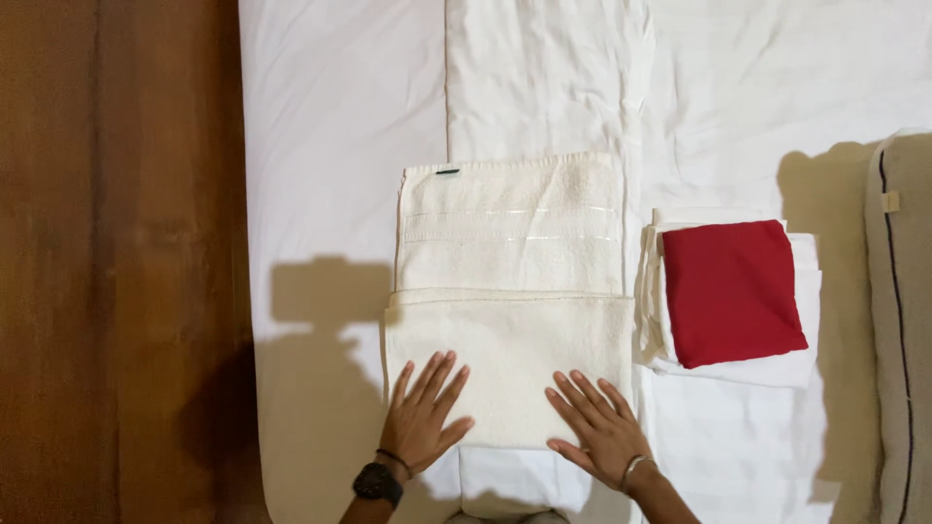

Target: The person folds a large white towel on a bed by hand, smoothing it and folding it into a compact rectangle. They then place the folded towel on a stack of other towels and smooth the stack.

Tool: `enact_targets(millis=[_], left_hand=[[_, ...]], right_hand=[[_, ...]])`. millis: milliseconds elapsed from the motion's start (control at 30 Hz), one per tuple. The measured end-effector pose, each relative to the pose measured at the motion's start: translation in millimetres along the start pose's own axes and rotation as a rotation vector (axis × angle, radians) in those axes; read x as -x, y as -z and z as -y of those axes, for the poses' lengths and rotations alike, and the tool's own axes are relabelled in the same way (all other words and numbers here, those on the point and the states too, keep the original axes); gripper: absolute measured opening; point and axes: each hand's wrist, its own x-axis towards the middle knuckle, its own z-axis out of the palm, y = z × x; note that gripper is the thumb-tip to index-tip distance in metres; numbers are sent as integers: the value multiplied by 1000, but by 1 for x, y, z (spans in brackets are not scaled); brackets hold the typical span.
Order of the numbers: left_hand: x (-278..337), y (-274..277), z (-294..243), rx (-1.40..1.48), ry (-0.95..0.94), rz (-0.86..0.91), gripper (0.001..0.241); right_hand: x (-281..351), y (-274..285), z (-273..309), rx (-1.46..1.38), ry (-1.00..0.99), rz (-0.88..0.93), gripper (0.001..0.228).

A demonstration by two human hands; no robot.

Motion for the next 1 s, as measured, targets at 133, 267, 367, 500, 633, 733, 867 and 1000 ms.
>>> enact_targets(millis=[133,267,367,500,633,733,867,1000], left_hand=[[10,19,8,172,-76,11,109],[12,23,-13,71,-78,-37,116],[18,-3,-43,9,-81,-31,95],[5,3,-77,4,21,-57,92],[-9,13,-89,62,75,-103,86],[-11,14,-83,68,54,-99,80],[-8,22,-72,136,-3,-54,67],[-3,14,-63,104,-10,-53,69]], right_hand=[[3,12,-10,47,127,-19,82],[5,9,6,-60,82,-9,100],[0,1,27,-3,-12,-51,106],[0,-19,47,50,-101,-76,116],[3,-28,47,58,-158,-90,117],[1,-21,35,84,-140,-104,119],[2,-4,23,107,-46,-103,109],[4,6,15,84,-16,-76,95]])
